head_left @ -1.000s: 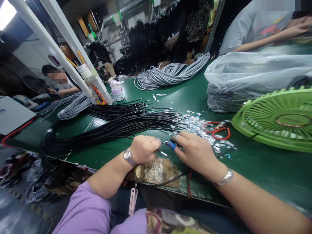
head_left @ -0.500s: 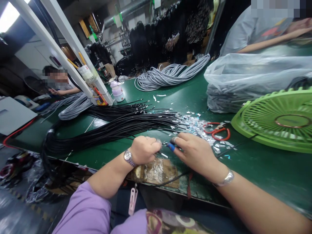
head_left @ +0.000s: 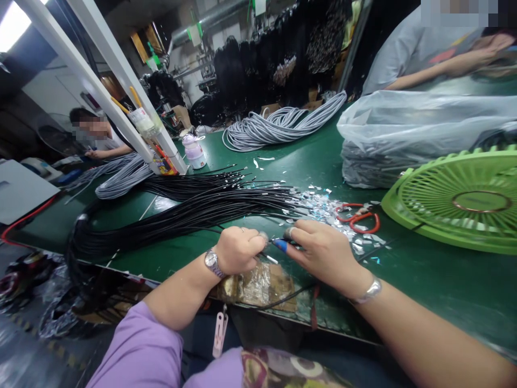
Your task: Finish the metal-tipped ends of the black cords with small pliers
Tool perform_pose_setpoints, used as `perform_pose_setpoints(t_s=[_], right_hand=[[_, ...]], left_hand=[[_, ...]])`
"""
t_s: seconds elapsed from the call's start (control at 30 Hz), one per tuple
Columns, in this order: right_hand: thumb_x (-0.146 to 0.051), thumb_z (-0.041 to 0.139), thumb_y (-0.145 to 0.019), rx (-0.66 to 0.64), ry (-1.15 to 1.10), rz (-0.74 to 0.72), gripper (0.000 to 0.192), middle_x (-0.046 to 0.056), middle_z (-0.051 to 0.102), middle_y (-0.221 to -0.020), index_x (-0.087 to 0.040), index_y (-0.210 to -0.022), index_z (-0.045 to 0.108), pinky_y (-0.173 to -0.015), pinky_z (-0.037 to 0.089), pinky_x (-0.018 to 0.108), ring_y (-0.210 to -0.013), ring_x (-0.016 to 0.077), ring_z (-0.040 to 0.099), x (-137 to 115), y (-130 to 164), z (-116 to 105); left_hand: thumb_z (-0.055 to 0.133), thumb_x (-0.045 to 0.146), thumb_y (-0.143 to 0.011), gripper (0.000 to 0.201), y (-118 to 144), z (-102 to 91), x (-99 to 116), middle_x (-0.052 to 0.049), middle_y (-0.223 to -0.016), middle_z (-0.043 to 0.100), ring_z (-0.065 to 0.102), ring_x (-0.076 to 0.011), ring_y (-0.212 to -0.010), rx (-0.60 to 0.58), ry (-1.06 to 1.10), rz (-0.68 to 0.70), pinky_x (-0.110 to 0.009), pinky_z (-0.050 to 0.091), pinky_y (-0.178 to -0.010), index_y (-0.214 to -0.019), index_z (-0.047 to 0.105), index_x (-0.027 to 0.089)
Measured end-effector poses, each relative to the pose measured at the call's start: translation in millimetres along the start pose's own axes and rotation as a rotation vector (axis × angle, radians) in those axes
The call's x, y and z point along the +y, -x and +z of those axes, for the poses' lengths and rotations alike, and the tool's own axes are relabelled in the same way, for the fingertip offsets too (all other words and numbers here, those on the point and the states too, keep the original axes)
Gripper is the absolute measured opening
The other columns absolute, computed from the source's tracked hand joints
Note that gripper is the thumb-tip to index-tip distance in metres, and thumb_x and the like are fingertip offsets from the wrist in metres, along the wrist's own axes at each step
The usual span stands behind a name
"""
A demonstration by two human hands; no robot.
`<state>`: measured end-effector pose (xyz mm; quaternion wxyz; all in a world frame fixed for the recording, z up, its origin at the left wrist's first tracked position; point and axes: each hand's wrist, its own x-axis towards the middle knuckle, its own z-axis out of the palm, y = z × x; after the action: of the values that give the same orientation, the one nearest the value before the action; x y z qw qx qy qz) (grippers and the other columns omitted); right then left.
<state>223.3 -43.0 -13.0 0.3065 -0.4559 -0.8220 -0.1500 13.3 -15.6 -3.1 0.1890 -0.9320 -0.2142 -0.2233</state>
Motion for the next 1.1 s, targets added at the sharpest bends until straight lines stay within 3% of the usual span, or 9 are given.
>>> perform_pose_setpoints(t_s=[0.13,0.27,0.37,0.5,0.7,0.8,0.87,1.0,1.1], right_hand=[[-0.034,0.045,-0.091,0.018,0.003,-0.021,0.038,0.002,0.052,-0.057,-0.020,-0.058,0.056,-0.056,0.026,0.029,-0.057,0.0145,0.044,0,0,-2],[-0.035,0.045,-0.092,0.055,0.004,-0.047,0.039,0.002,0.052,-0.056,-0.020,-0.058,0.057,-0.056,0.026,0.029,-0.057,0.0146,0.043,1,0,-6],[-0.036,0.044,-0.093,0.085,0.010,-0.066,0.042,0.002,0.052,-0.055,-0.020,-0.056,0.056,-0.056,0.026,0.028,-0.056,0.0145,0.043,2,-1,-7],[-0.038,0.044,-0.093,0.071,-0.002,-0.055,0.043,0.002,0.052,-0.055,-0.020,-0.056,0.057,-0.055,0.026,0.028,-0.055,0.0140,0.043,3,-2,-4],[-0.034,0.045,-0.092,0.025,-0.040,-0.064,0.038,0.002,0.054,-0.057,-0.020,-0.059,0.058,-0.056,0.027,0.028,-0.057,0.0146,0.046,5,-2,-1],[-0.035,0.044,-0.092,0.010,-0.079,0.018,0.039,0.003,0.055,-0.058,-0.020,-0.058,0.057,-0.055,0.027,0.029,-0.057,0.0151,0.047,8,-2,-1],[-0.040,0.044,-0.091,-0.006,-0.184,0.140,0.038,0.004,0.056,-0.060,-0.020,-0.061,0.058,-0.053,0.029,0.028,-0.058,0.0155,0.048,12,-2,-1],[-0.049,0.045,-0.087,-0.139,-0.624,0.402,0.036,0.003,0.061,-0.064,-0.020,-0.072,0.060,-0.054,0.039,0.028,-0.059,0.0165,0.053,16,-5,2],[-0.054,0.057,-0.077,-0.253,-0.957,0.544,0.034,0.004,0.068,-0.076,-0.020,-0.082,0.061,-0.063,0.049,0.031,-0.070,0.0198,0.062,13,-7,5]], left_hand=[[0.048,0.020,-0.075,0.014,0,1.2,-1,-0.002,-0.060,0.057,0.053,-0.0151,-0.054,0.049,0.084,-0.018,-0.027,0.036,-0.050,-0.083,0.060,0.016],[0.046,0.022,-0.080,0.014,-2,1.7,-2,-0.002,-0.064,0.060,0.054,-0.0143,-0.054,0.029,0.298,-0.137,-0.026,0.037,-0.052,-0.083,0.059,0.016],[0.045,0.026,-0.085,0.017,-7,1.2,-4,0.000,-0.061,0.056,0.049,-0.0117,-0.053,-0.066,0.545,-0.285,-0.024,0.036,-0.052,-0.076,0.056,0.016],[0.046,0.045,-0.088,0.036,-14,2.1,-9,0.001,-0.059,0.048,0.041,-0.0094,-0.055,-0.193,0.933,-0.435,-0.022,0.035,-0.053,-0.068,0.052,0.015],[0.053,0.062,-0.080,0.051,-15,5.2,-20,0.001,-0.062,0.047,0.041,-0.0089,-0.058,-0.414,1.285,-0.453,-0.022,0.037,-0.057,-0.068,0.054,0.012],[0.056,0.058,-0.079,0.047,-13,5.6,-20,0.002,-0.060,0.047,0.040,-0.0083,-0.056,-0.476,1.284,-0.392,-0.021,0.037,-0.055,-0.067,0.054,0.013],[0.056,0.053,-0.081,0.043,-13,5.9,-18,0.002,-0.059,0.048,0.040,-0.0083,-0.056,-0.414,1.182,-0.380,-0.020,0.037,-0.054,-0.067,0.054,0.013],[0.053,0.040,-0.085,0.031,-10,6.6,-14,0.001,-0.060,0.053,0.044,-0.0090,-0.056,-0.236,0.890,-0.356,-0.020,0.037,-0.055,-0.068,0.056,0.014],[0.052,0.032,-0.084,0.022,-7,7.0,-13,0.000,-0.061,0.057,0.047,-0.0092,-0.056,-0.166,0.750,-0.315,-0.020,0.036,-0.054,-0.072,0.058,0.015]])
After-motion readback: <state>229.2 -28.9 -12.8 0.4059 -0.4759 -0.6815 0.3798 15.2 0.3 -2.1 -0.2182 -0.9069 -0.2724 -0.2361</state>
